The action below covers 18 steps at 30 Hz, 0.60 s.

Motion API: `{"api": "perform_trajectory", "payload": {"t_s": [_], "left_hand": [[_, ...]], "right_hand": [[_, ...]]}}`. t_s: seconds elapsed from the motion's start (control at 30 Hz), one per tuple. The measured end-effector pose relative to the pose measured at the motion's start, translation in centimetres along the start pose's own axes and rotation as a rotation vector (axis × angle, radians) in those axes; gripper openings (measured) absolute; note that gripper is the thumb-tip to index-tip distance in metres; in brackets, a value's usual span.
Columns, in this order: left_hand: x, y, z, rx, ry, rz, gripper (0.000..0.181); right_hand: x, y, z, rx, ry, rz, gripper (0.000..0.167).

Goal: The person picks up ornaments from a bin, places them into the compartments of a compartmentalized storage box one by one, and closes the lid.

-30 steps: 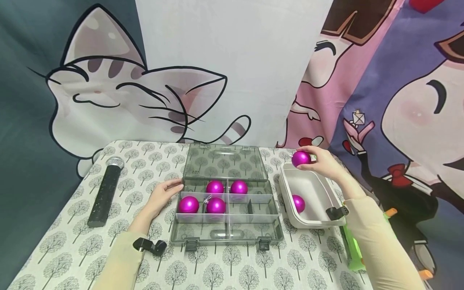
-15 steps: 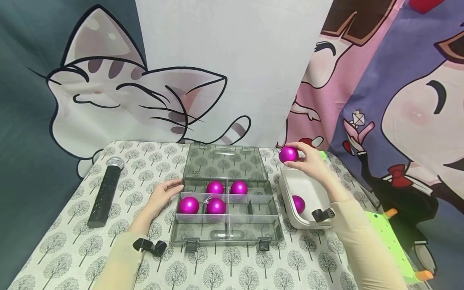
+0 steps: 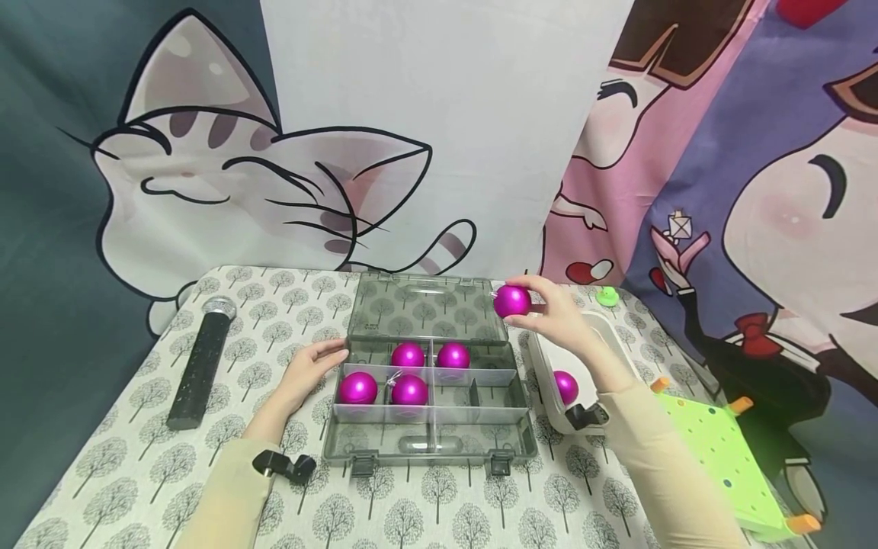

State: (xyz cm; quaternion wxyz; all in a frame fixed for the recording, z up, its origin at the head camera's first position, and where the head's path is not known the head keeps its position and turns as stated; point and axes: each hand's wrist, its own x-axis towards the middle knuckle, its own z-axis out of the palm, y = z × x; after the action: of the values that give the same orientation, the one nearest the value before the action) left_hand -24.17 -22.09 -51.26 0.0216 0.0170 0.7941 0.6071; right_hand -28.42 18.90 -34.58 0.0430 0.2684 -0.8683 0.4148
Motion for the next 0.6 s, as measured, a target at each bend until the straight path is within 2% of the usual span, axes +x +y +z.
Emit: {"api": "perform_trajectory", "payload": {"t_s": [0.27, 0.53, 0.6], "left_hand": [[0.0, 0.0, 0.1, 0.005, 0.002, -0.004, 0.058], [0.1, -0.1, 0.0, 0.016, 0.003, -0.005, 0.058], [0.1, -0.1, 0.0, 0.013, 0.003, -0.007, 0.058]], "right_hand": [[-0.2, -1.1, 2.5, -0.016, -0.083, -0.079, 0.058], [-0.3, -1.6, 4.0, -0.054, -0.176, -0.110, 0.060], [-0.4, -1.6, 4.4, -0.031, -0.216, -0.111, 0.061]]}}
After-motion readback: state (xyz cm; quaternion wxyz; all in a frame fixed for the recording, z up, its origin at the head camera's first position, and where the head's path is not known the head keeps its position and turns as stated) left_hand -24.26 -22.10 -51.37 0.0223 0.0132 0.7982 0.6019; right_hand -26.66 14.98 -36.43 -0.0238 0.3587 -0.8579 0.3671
